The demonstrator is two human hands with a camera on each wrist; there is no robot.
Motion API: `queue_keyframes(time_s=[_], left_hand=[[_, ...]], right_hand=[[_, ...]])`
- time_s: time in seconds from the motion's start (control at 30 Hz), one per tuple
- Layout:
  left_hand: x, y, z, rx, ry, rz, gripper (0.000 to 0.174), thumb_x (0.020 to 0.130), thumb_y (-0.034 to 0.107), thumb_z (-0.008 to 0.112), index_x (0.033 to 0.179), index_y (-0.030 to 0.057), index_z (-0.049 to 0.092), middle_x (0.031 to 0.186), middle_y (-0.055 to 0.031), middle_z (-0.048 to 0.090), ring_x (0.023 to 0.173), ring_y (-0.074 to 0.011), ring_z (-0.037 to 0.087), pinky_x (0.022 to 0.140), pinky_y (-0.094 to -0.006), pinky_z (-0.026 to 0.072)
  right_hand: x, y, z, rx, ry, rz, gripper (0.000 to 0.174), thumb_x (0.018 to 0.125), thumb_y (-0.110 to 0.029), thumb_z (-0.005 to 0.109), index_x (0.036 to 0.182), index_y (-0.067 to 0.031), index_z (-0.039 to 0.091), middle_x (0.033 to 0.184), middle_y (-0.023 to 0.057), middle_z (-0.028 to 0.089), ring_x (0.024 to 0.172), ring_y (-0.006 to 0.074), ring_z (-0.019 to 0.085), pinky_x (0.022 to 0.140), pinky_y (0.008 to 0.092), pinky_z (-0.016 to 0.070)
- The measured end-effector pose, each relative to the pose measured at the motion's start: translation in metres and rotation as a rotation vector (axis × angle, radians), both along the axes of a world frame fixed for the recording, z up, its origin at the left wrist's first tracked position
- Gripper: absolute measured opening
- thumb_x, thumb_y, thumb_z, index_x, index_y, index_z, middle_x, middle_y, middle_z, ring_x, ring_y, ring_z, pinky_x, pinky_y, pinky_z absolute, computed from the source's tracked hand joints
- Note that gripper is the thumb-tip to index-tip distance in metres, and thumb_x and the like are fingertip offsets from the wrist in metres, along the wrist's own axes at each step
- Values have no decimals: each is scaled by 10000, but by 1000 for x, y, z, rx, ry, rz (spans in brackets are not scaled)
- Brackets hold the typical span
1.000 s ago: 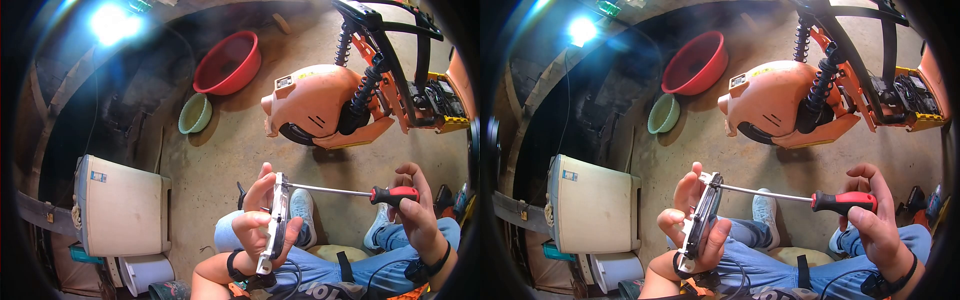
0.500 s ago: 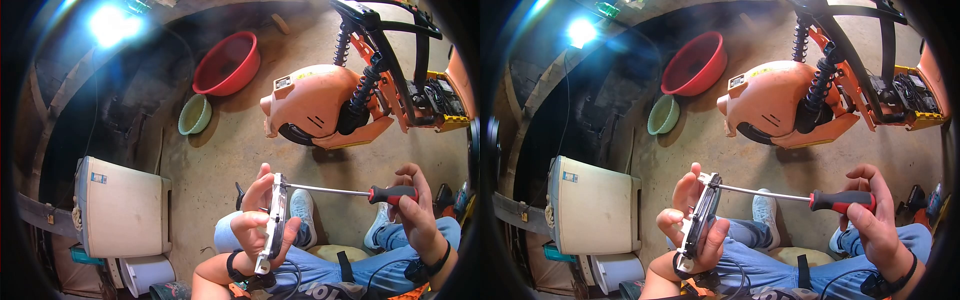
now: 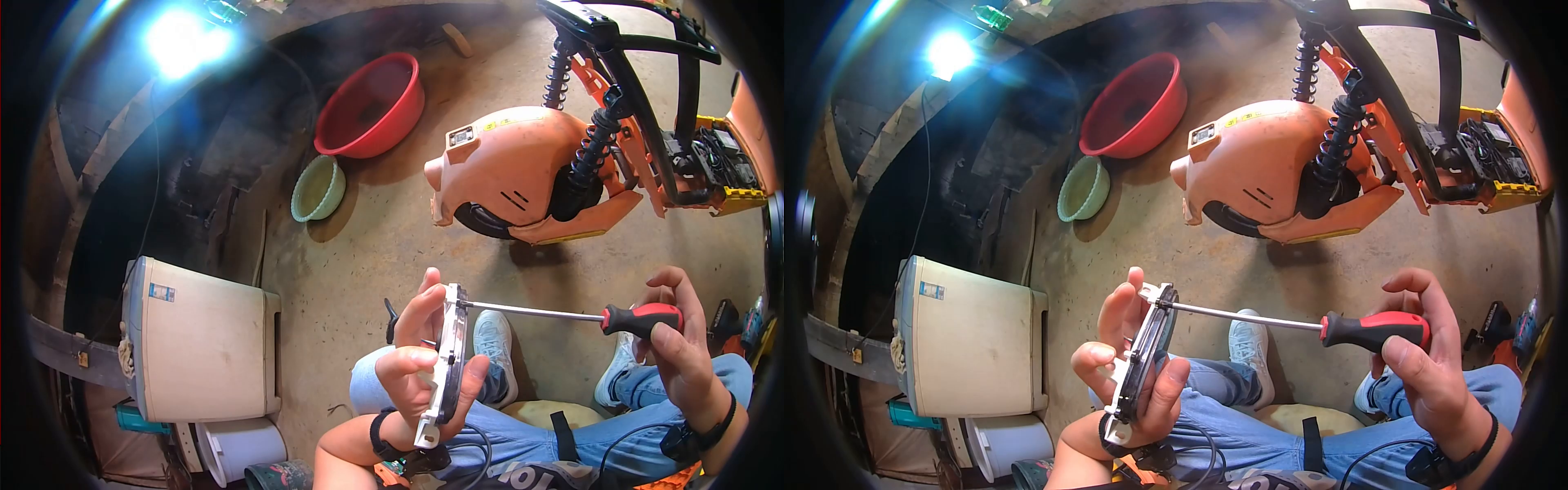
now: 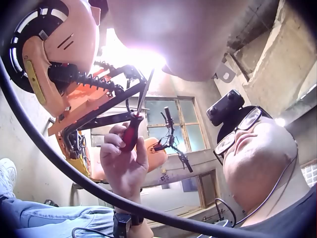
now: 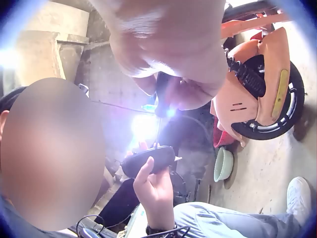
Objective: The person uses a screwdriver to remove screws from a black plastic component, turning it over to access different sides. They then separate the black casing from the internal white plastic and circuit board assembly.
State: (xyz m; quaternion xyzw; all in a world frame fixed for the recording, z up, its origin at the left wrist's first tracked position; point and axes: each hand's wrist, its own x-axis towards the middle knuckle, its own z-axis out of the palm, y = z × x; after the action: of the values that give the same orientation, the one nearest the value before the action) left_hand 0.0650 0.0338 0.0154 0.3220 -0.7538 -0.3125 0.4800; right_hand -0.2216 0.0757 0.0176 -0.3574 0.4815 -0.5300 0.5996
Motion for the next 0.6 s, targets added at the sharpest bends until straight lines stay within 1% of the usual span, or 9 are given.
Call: queue_keyframes(time_s=[0.07,0.13,0.2,0.27,0.33,0.47,0.53,0.57,0.6], left_hand=[[0,-1,0,-6,6,-11,591,863,-32,603,1183,281,218,1528,-242,236,1475,-456,192,1178,-537,199],[-1,-1,-1,-12,12,-21,592,863,-29,604,1184,283,216,1528,-239,236,1477,-456,188,1178,-537,199],[0,-1,-2,-51,0,-26,596,863,-27,604,1186,283,212,1531,-234,237,1478,-458,185,1178,-538,201],[0,0,1,-37,-1,-21,591,866,-28,598,1185,282,210,1533,-230,235,1478,-459,184,1178,-539,202],[0,0,1,-23,-2,-15,587,869,-29,592,1185,281,208,1535,-226,233,1478,-460,184,1178,-541,202],[1,0,2,-9,-10,-12,575,877,-31,581,1182,278,204,1543,-217,220,1477,-464,184,1176,-542,209],[2,0,1,-10,-21,-16,574,880,-29,581,1181,280,203,1546,-212,216,1477,-464,184,1174,-542,213],[2,-1,0,-13,-8,-29,576,881,-23,587,1181,282,202,1547,-207,216,1476,-465,185,1173,-542,218],[2,-1,0,-17,5,-42,579,882,-17,594,1181,285,201,1548,-203,215,1476,-465,186,1171,-542,223]], right_hand=[[-6,2,-3,-9,34,18,669,851,-457,684,1269,-18,402,917,83,551,733,112,573,608,225,483],[-11,3,-3,175,-45,53,685,869,-507,665,1271,-19,402,916,80,549,733,109,573,608,224,482],[-12,3,-4,193,-59,71,673,883,-516,651,1266,-20,405,913,79,550,737,108,572,609,225,483],[-9,3,-5,210,-72,91,663,897,-524,636,1262,-21,407,911,79,551,742,106,570,610,226,484],[1,2,-7,0,-2,19,615,914,-494,626,1247,-22,415,907,80,555,757,105,570,614,231,487],[1,1,-5,-57,43,30,563,928,-467,615,1224,-23,433,911,80,553,779,106,568,622,236,490],[-4,2,-14,-98,109,27,593,923,-516,619,1209,-25,450,877,78,567,736,104,576,600,231,485],[-7,4,-16,-98,109,27,593,923,-516,619,1209,-25,450,877,78,567,736,104,576,600,231,485],[-10,3,-14,-16,63,46,618,916,-548,618,1202,-25,455,851,77,575,705,103,578,583,227,478]])
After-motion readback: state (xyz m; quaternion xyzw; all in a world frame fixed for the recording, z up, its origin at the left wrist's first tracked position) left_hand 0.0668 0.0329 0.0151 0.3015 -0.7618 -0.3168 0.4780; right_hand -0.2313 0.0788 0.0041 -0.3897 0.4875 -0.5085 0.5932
